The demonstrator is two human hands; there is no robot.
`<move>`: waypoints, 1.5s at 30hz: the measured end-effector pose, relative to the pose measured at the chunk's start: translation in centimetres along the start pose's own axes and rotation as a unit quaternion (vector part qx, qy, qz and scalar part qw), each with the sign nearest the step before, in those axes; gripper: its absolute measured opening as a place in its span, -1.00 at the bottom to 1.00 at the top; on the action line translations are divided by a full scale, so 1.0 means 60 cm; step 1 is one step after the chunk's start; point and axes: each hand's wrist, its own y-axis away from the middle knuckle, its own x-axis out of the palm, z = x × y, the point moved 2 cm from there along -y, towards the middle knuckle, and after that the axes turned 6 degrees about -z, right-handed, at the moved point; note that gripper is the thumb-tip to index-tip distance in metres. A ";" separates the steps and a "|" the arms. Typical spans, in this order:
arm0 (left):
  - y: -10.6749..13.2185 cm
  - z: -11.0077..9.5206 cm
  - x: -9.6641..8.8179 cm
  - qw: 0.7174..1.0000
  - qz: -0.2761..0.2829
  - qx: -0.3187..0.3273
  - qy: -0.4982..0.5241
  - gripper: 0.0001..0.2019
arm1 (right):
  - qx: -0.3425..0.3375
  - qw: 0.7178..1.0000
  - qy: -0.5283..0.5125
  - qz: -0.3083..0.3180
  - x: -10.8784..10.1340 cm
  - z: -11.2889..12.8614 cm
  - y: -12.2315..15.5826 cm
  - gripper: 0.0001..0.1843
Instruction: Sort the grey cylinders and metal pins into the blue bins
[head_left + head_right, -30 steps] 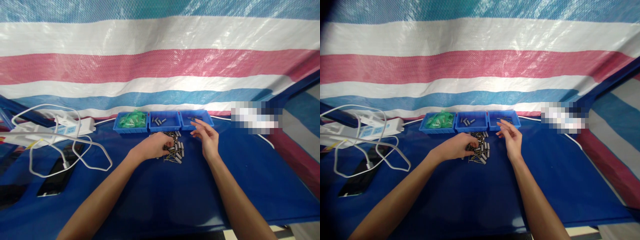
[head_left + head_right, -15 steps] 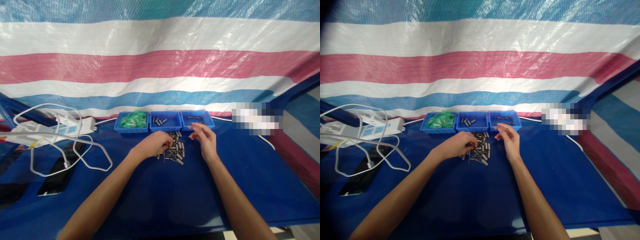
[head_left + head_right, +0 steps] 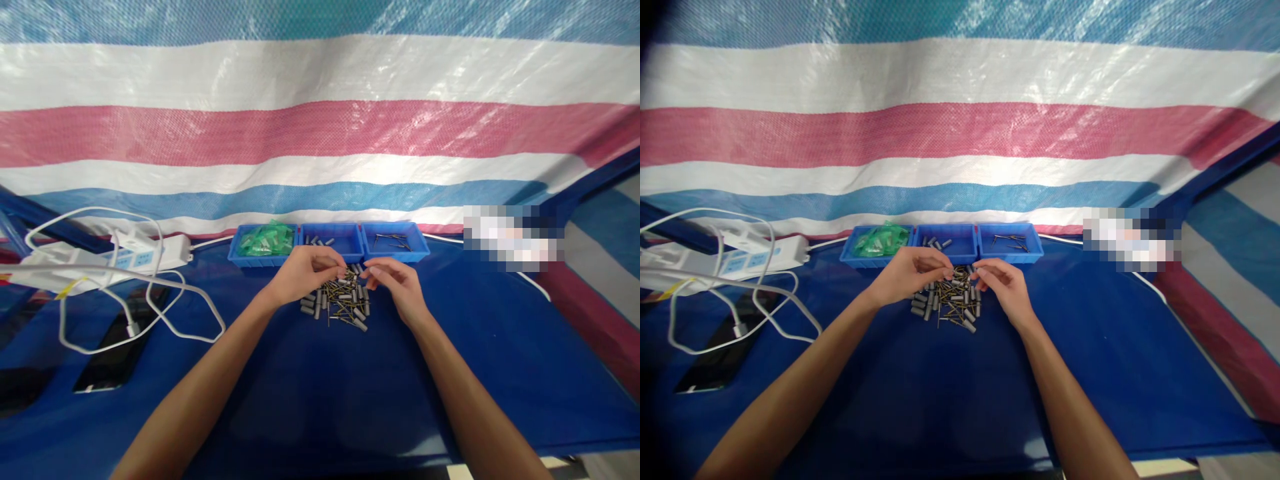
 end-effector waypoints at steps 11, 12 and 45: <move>0.001 -0.008 0.011 0.999 -0.012 -0.024 0.037 -0.85 | 0.033 0.997 -0.036 0.055 0.022 0.001 0.012 -0.75; 0.001 -0.008 0.010 0.999 -0.018 -0.023 0.035 -0.83 | 0.035 0.997 -0.041 0.054 0.022 0.001 0.012 -0.75; 0.003 0.016 0.009 0.985 -0.008 0.039 -0.170 -0.90 | 0.004 1.000 -0.001 -0.011 0.010 -0.005 0.004 -0.81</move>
